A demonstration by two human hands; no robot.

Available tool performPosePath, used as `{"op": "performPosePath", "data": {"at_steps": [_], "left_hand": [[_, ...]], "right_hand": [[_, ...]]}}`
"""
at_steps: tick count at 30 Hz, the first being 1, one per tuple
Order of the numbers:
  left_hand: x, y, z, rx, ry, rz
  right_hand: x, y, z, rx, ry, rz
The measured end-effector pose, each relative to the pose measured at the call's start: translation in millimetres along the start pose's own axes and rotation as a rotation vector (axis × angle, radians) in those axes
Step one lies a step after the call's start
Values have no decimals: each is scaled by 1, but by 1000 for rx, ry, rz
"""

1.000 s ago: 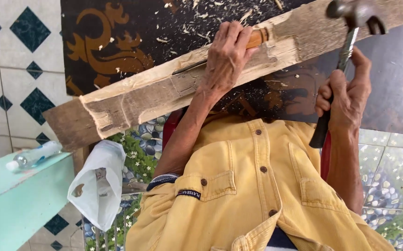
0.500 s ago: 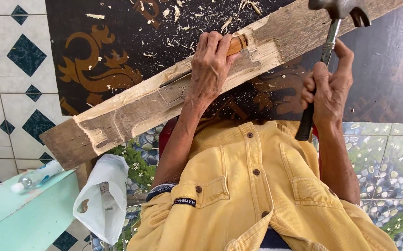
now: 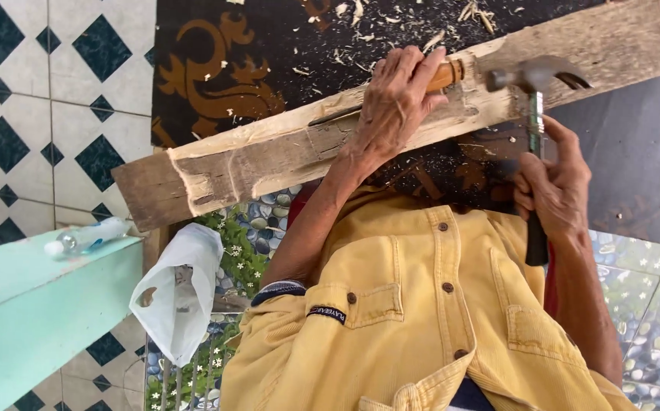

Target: Using a hammer and chisel to carve a recessed area into a wooden plank.

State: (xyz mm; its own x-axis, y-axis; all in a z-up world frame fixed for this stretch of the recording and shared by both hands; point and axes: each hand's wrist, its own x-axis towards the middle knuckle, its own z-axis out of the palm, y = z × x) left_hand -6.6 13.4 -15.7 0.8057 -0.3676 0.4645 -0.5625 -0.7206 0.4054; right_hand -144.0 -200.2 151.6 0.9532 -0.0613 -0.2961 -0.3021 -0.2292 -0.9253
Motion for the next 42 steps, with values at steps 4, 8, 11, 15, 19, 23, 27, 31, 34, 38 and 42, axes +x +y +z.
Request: {"op": "performPosePath", "data": {"at_steps": [4, 8, 11, 15, 19, 23, 27, 31, 34, 38, 42], "left_hand": [[-20, -11, -53, -31, -12, -15], [-51, -48, -150, 48, 25, -179], [-88, -75, -229, 181, 79, -345], [-159, -121, -298, 489, 254, -685], [-244, -162, -316, 703, 300, -786], [-255, -177, -308, 551, 312, -813], [-252, -182, -302, 612, 386, -726], [-240, -174, -294, 609, 373, -729], [-221, -164, -284, 536, 370, -754], [-202, -155, -266, 452, 332, -720], [-189, -145, -247, 356, 286, -673]], "right_hand": [[-13, 33, -35, -55, 22, -36], [-30, 50, -63, -70, 79, 21], [-40, 60, -71, -44, 127, 83], [-45, 68, -79, 7, 131, 127], [-43, 63, -79, 46, 114, 139], [-44, 60, -80, 63, 125, 181], [-43, 58, -80, 110, 128, 222], [-40, 63, -78, 118, 142, 275], [-39, 68, -79, 106, 137, 268], [-39, 58, -73, 100, 158, 279], [-39, 58, -72, 115, 188, 256]]}}
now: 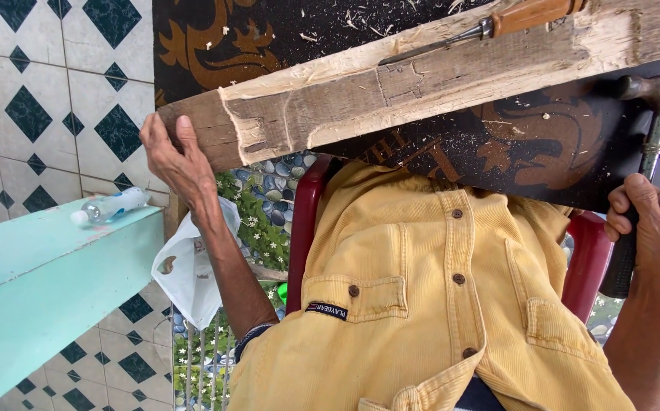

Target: Using a hammer and chisel to carve a recessed area into a wooden plank.

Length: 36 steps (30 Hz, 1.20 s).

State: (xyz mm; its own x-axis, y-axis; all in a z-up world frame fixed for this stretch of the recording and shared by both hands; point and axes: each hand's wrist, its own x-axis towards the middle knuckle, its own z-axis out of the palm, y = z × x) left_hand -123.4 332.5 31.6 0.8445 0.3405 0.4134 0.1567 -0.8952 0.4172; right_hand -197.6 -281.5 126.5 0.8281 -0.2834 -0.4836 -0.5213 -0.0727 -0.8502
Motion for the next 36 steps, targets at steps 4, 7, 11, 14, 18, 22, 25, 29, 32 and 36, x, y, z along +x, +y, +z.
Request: {"op": "performPosePath", "data": {"at_steps": [4, 7, 11, 14, 18, 22, 25, 29, 32, 36], "left_hand": [[0, 13, 2, 57, -9, 7], [1, 23, -2, 98, -46, -16], [3, 59, 15, 231, -60, -12], [1, 112, 44, 113, -56, 102], [8, 199, 77, -336, -164, 343], [1, 271, 134, -471, -240, 503], [-2, 321, 162, -439, -396, 654], [-11, 369, 193, -288, -358, 723], [-25, 387, 220, -219, -271, 694], [-37, 391, 238, -217, -180, 662]], "right_hand": [[-1, -2, -1, -4, 11, 6], [0, 2, -3, -16, -17, 30], [2, 8, -7, 4, -14, -17], [2, 13, -12, 0, -15, -67], [2, 4, -7, -1, 37, -33], [1, -5, -6, 19, 54, -41], [2, -4, -12, 102, 65, -15], [8, 6, -22, 116, 11, -49], [8, 4, -25, 112, -9, -46], [3, -12, -18, 59, -7, 27]]}}
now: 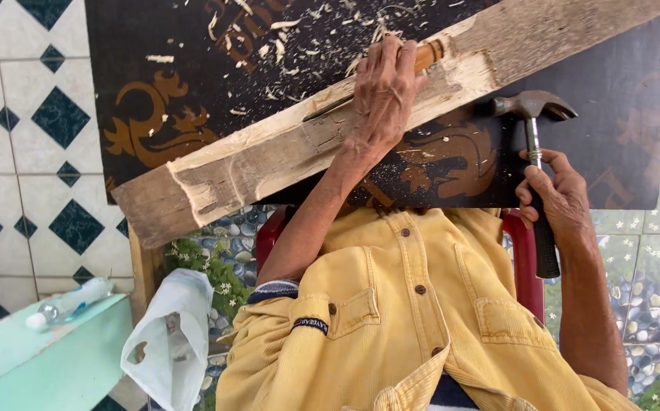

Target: Using a hammer and chisel to carve a recessed area into a wooden plank.

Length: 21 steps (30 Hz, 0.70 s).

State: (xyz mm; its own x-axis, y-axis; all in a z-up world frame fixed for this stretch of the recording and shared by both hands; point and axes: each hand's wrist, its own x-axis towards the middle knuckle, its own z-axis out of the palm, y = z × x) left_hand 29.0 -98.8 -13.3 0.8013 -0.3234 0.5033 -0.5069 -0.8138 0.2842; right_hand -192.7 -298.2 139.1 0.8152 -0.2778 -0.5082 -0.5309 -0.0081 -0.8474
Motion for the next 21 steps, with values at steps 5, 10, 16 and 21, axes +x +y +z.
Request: {"op": "performPosePath", "data": {"at_steps": [5, 10, 16, 21], "left_hand": [[-13, -6, 28, -46, 75, -28], [-20, -8, 27, -20, 90, -5], [-14, -3, 13, 14, 59, 32], [-11, -3, 11, 74, 76, 40]], "right_hand": [[7, 16, -5, 46, -25, 18], [2, 11, -3, -17, -22, 76], [-11, -37, 3, 29, 136, -125], [32, -69, 18, 132, 282, -297]]}}
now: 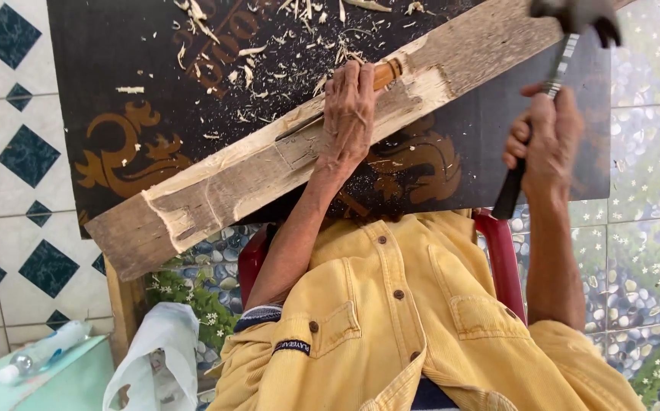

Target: Using a hammer and chisel to carve a recessed area into a wooden plank.

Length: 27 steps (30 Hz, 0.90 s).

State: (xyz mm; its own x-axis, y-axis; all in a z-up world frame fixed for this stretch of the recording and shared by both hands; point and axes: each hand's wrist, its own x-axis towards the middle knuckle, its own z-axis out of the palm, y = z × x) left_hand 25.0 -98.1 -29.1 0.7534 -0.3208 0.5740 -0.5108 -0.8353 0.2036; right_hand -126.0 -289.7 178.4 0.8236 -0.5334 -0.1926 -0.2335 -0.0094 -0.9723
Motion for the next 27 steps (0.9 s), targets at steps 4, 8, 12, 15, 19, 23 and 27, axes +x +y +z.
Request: {"op": "performPosePath", "data": {"at_steps": [4, 8, 12, 15, 19, 23, 27], "left_hand": [[-2, 3, -2, 79, -5, 37], [1, 1, -10, 44, -36, 28], [-8, 4, 4, 81, -10, -6], [-6, 1, -3, 83, -40, 31], [-2, -7, -17, 115, -44, 22], [-9, -3, -15, 158, -53, 57], [-6, -5, -10, 102, -47, 179]], "right_hand": [[10, 12, 16, -182, -212, 228], [10, 16, 3, -141, -382, 191], [16, 19, 0, 18, -166, 63], [24, 40, 15, -118, -180, 53], [8, 29, 29, -153, -513, 210], [6, 29, 9, -145, -381, 127], [5, 16, 6, -116, -277, 78]]}}
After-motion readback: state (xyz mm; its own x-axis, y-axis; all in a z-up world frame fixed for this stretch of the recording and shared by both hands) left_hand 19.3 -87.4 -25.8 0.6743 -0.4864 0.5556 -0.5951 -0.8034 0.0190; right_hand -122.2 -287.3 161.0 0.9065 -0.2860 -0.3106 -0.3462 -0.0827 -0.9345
